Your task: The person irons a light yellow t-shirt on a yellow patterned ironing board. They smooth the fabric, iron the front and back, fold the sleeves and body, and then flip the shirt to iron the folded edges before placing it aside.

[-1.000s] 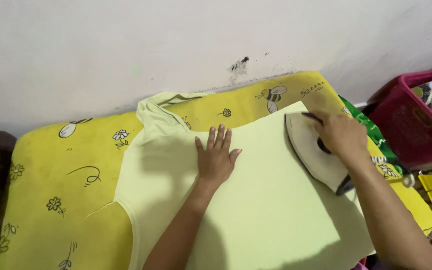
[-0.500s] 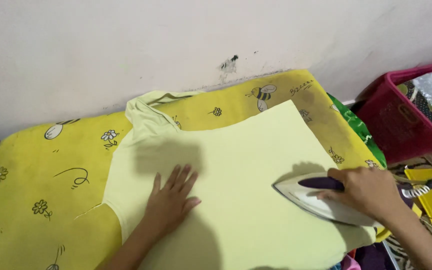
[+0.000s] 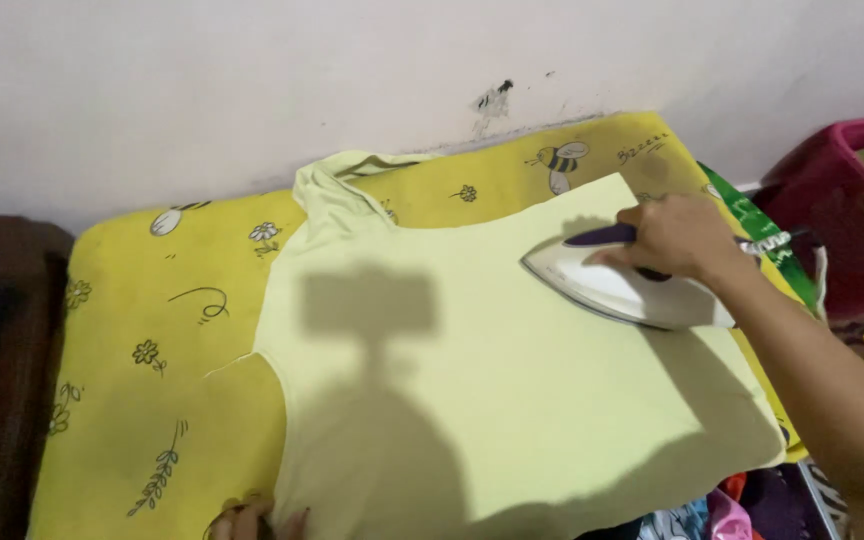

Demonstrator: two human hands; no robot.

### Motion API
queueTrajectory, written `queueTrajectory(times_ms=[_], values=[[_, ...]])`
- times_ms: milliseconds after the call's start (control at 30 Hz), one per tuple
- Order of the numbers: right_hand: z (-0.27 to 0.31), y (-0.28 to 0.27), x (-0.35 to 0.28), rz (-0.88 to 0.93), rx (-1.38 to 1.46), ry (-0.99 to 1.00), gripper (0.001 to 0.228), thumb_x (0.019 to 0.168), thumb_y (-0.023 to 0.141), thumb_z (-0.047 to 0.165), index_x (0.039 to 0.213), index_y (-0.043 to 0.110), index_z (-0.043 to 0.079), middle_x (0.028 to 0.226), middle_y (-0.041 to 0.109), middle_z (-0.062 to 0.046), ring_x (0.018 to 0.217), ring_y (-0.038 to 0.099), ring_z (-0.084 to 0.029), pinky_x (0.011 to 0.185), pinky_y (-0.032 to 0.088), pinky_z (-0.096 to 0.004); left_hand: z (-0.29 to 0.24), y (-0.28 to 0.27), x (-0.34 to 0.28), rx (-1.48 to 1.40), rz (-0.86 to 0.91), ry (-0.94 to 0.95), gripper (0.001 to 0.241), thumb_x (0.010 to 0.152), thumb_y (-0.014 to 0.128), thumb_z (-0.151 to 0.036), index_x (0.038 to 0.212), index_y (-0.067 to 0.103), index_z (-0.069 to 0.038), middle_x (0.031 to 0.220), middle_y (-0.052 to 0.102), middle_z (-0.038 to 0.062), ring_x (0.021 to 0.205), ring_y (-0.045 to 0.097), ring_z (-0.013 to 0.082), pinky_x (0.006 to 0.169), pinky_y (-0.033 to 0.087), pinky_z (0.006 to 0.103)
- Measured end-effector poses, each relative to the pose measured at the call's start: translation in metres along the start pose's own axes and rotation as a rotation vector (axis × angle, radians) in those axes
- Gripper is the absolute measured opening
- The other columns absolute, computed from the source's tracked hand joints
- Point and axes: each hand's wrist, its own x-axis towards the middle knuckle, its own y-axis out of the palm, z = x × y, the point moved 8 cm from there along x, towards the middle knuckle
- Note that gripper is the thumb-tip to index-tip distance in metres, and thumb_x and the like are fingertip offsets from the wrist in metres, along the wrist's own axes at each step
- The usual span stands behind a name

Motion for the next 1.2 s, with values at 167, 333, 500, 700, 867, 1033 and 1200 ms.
queueTrajectory(times_ms=[167,333,500,700,867,1033,1200], values=[[0.150,-0.029,-0.059,-0.126,0.084,-0.407,0.065,0.080,0.056,0.089,0.088,0.067,0.025,0.065,0.070,-0.004,0.067,0.070,-0.034,0.056,0.048,-0.046,-0.057,-0.035,0.028,0.271,0.406,-0.352,0.042,0.072,0.074,-0.062,0.096,0.069,-0.028,0.086,0.073,-0.001,0.087,0.070,0.0265,0.086,0.052,0.0414],[0.282,-0.057,-0.043,-0.390,0.132,-0.661,0.064,0.088,0.053,0.085,0.087,0.064,0.021,0.059,0.064,-0.002,0.051,0.067,-0.034,0.041,0.045,-0.046,-0.070,-0.057,0.040,-0.012,0.326,-0.569,0.036,0.076,0.085,-0.038,0.099,0.061,-0.025,0.071,0.070,-0.002,0.068,0.069,0.0216,0.075,0.052,0.0368],[0.356,-0.119,0.049,-0.582,0.127,-0.510,0.065,0.083,0.069,0.081,0.085,0.066,0.016,0.064,0.067,-0.002,0.061,0.067,-0.025,0.048,0.045,-0.039,-0.067,-0.054,0.037,-0.194,0.301,-0.642,0.067,0.073,0.085,-0.018,0.136,0.065,-0.032,0.087,0.068,-0.003,0.067,0.064,0.0160,0.079,0.054,0.0293],[0.362,-0.127,0.042,-0.349,0.197,-0.506,0.060,0.081,0.075,0.072,0.090,0.074,0.013,0.085,0.074,-0.011,0.078,0.072,-0.034,0.059,0.052,-0.044,-0.057,-0.045,0.037,-0.148,0.365,-0.556,0.060,0.074,0.085,-0.028,0.132,0.070,-0.033,0.084,0.068,-0.003,0.073,0.066,0.0149,0.079,0.055,0.0295],[0.302,-0.100,-0.044,-0.359,0.075,-0.452,0.058,0.079,0.064,0.083,0.082,0.065,0.025,0.068,0.068,-0.003,0.066,0.067,-0.028,0.051,0.044,-0.040,-0.047,-0.034,0.044,-0.114,0.433,-0.501,0.059,0.071,0.087,-0.035,0.128,0.072,-0.036,0.078,0.070,-0.004,0.065,0.064,0.0135,0.076,0.055,0.0265],[0.225,-0.039,-0.113,-0.138,0.123,-0.490,0.060,0.089,0.064,0.079,0.088,0.062,0.018,0.070,0.071,-0.007,0.068,0.071,-0.035,0.054,0.050,-0.049,-0.038,-0.017,0.050,0.028,0.528,-0.433,0.057,0.072,0.082,-0.049,0.126,0.068,-0.038,0.072,0.065,-0.009,0.067,0.064,0.0145,0.071,0.053,0.0332],[0.096,-0.011,-0.099,-0.008,0.020,0.063,0.063,0.082,0.047,0.088,0.101,0.063,0.031,0.072,0.075,-0.004,0.074,0.075,-0.032,0.060,0.056,-0.045,-0.048,-0.029,0.056,0.005,0.515,-0.519,0.054,0.069,0.088,-0.036,0.121,0.075,-0.041,0.070,0.064,-0.006,0.060,0.057,0.0142,0.068,0.052,0.0261]])
